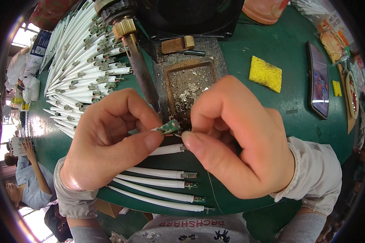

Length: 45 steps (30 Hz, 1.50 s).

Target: The person takes electronic pen components, attaches thin wires to their circuit boards, and solders them using a soldering iron and solder wire.

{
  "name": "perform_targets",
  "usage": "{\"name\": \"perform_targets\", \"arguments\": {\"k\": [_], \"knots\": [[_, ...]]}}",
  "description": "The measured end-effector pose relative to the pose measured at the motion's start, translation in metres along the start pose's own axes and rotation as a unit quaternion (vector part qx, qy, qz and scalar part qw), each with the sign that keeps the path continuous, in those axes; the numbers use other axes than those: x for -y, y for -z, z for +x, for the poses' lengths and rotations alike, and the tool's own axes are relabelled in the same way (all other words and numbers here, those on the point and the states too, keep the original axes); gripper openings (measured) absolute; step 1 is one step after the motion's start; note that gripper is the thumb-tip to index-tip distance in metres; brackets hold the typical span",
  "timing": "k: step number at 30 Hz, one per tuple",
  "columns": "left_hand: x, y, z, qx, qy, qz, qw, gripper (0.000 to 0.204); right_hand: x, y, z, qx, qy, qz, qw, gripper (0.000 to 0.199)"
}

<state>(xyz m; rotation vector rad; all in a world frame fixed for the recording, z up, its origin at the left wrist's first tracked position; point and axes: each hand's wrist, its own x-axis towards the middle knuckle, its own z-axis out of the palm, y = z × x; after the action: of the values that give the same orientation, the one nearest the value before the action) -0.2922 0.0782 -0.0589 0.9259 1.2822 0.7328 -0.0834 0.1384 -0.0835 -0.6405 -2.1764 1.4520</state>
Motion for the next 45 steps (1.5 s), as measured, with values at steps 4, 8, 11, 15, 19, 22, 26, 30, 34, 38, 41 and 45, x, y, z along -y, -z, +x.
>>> {"name": "perform_targets", "arguments": {"k": [4,8,11,15,19,22,26,30,34,38,41,45], "knots": [[-0.001,0.000,0.002,-0.020,-0.004,-0.018,1.000,0.012,0.003,0.000,0.006,0.005,-0.074,0.063,0.995,0.015],[-0.001,0.000,0.003,-0.028,-0.028,-0.021,0.999,0.013,0.004,-0.001,0.008,-0.016,-0.080,0.067,0.994,0.015],[-0.005,0.000,0.003,-0.037,-0.020,-0.056,0.998,0.014,0.004,-0.001,0.009,-0.027,-0.092,0.078,0.992,0.016],[-0.003,-0.002,0.003,-0.044,-0.038,-0.062,0.996,0.015,0.005,-0.002,0.009,-0.029,-0.088,0.077,0.993,0.017],[-0.001,-0.003,0.002,-0.052,-0.052,-0.075,0.995,0.016,0.005,-0.004,0.009,-0.043,-0.080,0.102,0.991,0.018],[-0.002,-0.001,0.002,-0.050,-0.049,-0.080,0.994,0.015,0.002,-0.004,0.009,-0.042,-0.073,0.106,0.991,0.018],[0.001,0.005,0.005,-0.040,-0.032,-0.094,0.994,0.014,0.007,-0.002,0.009,-0.042,-0.081,0.089,0.992,0.015],[-0.001,0.005,0.005,-0.039,-0.009,-0.074,0.996,0.013,-0.001,-0.002,0.009,-0.041,0.018,-0.059,0.997,0.017],[0.000,0.004,0.002,-0.014,0.007,-0.066,0.998,0.013,-0.010,-0.005,0.011,-0.074,0.209,-0.169,0.960,0.028],[0.003,0.004,0.000,0.019,0.019,-0.087,0.996,0.014,-0.016,-0.006,0.012,-0.061,0.286,-0.211,0.933,0.033],[0.001,0.002,-0.001,0.036,0.048,-0.101,0.993,0.014,-0.018,-0.006,0.011,-0.066,0.325,-0.235,0.914,0.033],[-0.001,0.002,0.001,0.045,0.059,-0.116,0.990,0.014,-0.024,-0.006,0.015,-0.078,0.383,-0.268,0.881,0.033]]}}
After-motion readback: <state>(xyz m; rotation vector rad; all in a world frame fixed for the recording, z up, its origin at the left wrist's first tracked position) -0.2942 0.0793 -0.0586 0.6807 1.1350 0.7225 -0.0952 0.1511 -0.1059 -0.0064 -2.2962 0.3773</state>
